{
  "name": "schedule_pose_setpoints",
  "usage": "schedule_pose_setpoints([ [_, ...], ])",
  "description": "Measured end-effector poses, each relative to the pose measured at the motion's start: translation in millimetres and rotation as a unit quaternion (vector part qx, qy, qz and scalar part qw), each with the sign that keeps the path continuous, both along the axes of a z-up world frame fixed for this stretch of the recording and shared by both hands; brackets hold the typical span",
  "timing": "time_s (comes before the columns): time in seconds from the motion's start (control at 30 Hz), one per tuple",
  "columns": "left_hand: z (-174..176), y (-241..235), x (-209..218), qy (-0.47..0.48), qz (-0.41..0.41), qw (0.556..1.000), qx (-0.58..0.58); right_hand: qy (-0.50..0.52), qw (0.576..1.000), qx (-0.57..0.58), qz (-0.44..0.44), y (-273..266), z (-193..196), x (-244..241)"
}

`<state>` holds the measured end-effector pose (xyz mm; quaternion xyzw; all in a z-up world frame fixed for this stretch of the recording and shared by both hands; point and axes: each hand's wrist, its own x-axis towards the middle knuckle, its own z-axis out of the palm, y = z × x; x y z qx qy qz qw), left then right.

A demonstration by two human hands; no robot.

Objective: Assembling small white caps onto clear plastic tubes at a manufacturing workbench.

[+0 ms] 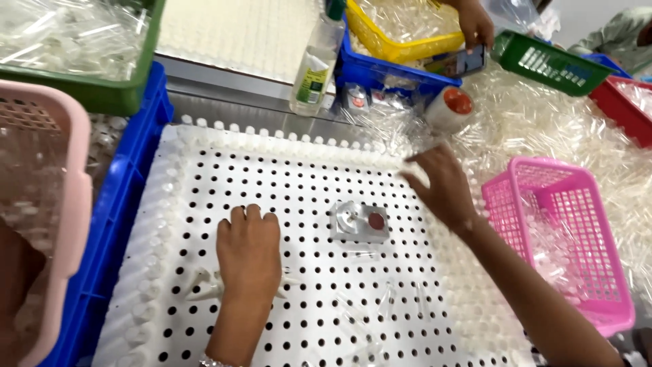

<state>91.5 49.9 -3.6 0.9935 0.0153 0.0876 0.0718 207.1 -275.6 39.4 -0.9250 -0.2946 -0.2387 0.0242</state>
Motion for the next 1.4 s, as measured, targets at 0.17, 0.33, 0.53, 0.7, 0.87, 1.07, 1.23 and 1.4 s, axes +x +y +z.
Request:
schedule_pose_setpoints([
  [0.17,26.3,3.2,-8.9,-0.02,0.04,0.998,0.035,0.216,0.967,-0.018,0.134,19.3,-34.4,-81.1],
  [0.33,10.0,4.8,-16.2,0.06,0.051,0.995,0.057,0.176,0.965,-0.093,0.171,66.1,-18.7,-114.1],
  [0.53,11.2,4.7,-15.4,0.038,0.03,0.998,0.029,0.17,0.968,-0.08,0.164,72.0,-6.2,-124.2],
  [0.7,-4.9,2.9,-12.3,0.002,0.007,1.0,-0.006,0.267,0.958,0.029,0.105,62.7,10.9,-130.3],
  [0.87,-1.6,-2.4,-20.9,0.002,-0.023,1.0,-0.007,0.318,0.936,0.119,0.098,49.9,27.0,-130.7],
  [1.07,3.1,-3.6,-37.9,0.08,-0.045,0.995,-0.028,0.315,0.931,0.166,0.076,44.4,30.5,-133.5],
  [1.23,13.9,-0.7,-49.6,0.06,-0.051,0.997,-0.027,0.301,0.933,0.183,0.073,32.8,17.3,-132.3],
  [1.4,15.2,-6.0,-46.5,0.133,-0.065,0.989,-0.014,0.298,0.928,0.206,0.082,31.3,12.5,-131.8],
])
